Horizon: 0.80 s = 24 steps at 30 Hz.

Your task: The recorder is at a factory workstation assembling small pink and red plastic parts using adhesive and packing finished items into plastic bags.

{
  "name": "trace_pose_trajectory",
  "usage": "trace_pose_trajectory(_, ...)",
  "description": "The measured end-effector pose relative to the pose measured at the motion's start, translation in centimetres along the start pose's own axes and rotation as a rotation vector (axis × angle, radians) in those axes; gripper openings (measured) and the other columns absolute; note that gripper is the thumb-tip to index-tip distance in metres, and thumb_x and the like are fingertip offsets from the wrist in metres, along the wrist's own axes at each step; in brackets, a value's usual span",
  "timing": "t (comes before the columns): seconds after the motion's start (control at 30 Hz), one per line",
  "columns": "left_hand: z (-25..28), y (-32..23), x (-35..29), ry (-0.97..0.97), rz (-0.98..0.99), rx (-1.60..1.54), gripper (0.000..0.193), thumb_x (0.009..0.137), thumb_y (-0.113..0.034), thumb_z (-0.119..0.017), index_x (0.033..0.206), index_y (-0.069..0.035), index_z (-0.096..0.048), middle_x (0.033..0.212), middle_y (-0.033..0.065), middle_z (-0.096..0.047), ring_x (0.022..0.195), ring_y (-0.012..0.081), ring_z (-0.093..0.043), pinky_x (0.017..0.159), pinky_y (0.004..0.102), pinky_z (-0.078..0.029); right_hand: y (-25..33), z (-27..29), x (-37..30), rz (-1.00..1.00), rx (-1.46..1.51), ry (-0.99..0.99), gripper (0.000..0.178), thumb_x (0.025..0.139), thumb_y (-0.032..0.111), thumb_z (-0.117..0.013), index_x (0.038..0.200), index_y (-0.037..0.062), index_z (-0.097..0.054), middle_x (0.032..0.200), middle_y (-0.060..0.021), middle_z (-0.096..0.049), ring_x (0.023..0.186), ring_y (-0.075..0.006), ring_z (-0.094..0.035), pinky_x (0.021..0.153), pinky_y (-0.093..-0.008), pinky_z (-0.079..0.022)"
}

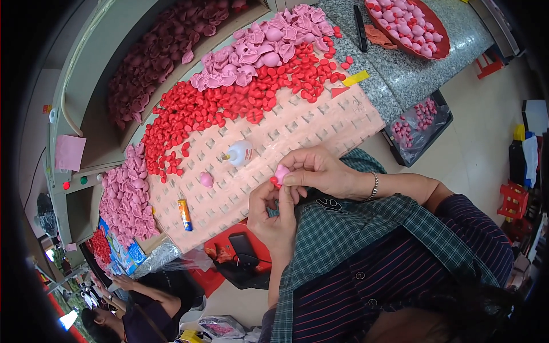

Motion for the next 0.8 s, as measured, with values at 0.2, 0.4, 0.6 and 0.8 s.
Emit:
trace_pose_trajectory(0.2,0.0,0.1,-0.1,0.001,0.113,-0.092,0.015,0.087,0.001,-0.071,0.1,0.004,-0.062,0.086,0.0062,-0.065,0.064,0.0064,-0.056,0.059,0.0211,-0.043,-0.5,-0.4,-0.2,0.012,0.008,-0.076,0.019,0.097,0.009,-0.06,0.112,-0.0024,-0.06,0.087,-0.008,-0.067,0.067,-0.0115,-0.063,0.056,-0.0218,-0.047)
trace_pose_trajectory(0.4,0.1,-0.1,0.1,0.009,0.133,-0.212,0.015,0.092,0.002,-0.066,0.105,0.005,-0.061,0.081,0.0067,-0.066,0.067,0.0065,-0.058,0.061,0.0187,-0.046,-0.5,-0.5,0.0,0.044,-0.019,-0.022,0.02,0.098,0.008,-0.059,0.115,-0.0016,-0.059,0.091,-0.0078,-0.067,0.074,-0.0111,-0.064,0.062,-0.0225,-0.049)
trace_pose_trajectory(0.6,1.0,0.0,-0.4,-0.069,0.147,-0.328,0.02,0.089,0.007,-0.066,0.109,0.005,-0.062,0.111,0.0171,-0.066,0.091,0.0152,-0.066,0.079,0.0258,-0.054,1.6,-1.2,-0.1,0.202,-0.165,0.069,0.02,0.094,0.006,-0.063,0.112,-0.0026,-0.06,0.095,-0.007,-0.066,0.077,-0.0118,-0.064,0.067,-0.0247,-0.052)
trace_pose_trajectory(0.8,0.6,-0.6,-0.4,0.031,-0.075,-0.312,0.02,0.09,0.008,-0.064,0.11,0.007,-0.058,0.117,0.0222,-0.064,0.103,0.0211,-0.065,0.092,0.0328,-0.052,4.1,-2.3,-1.2,0.454,-0.733,0.077,0.02,0.088,0.003,-0.067,0.107,-0.0003,-0.062,0.098,-0.0097,-0.065,0.086,-0.019,-0.063,0.074,-0.0304,-0.051)
Point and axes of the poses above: each hand's wrist, its own x-axis towards the middle knuckle, its own z-axis out of the back of the hand, y = z × x, the point moved 6 cm from there along x, towards the middle knuckle
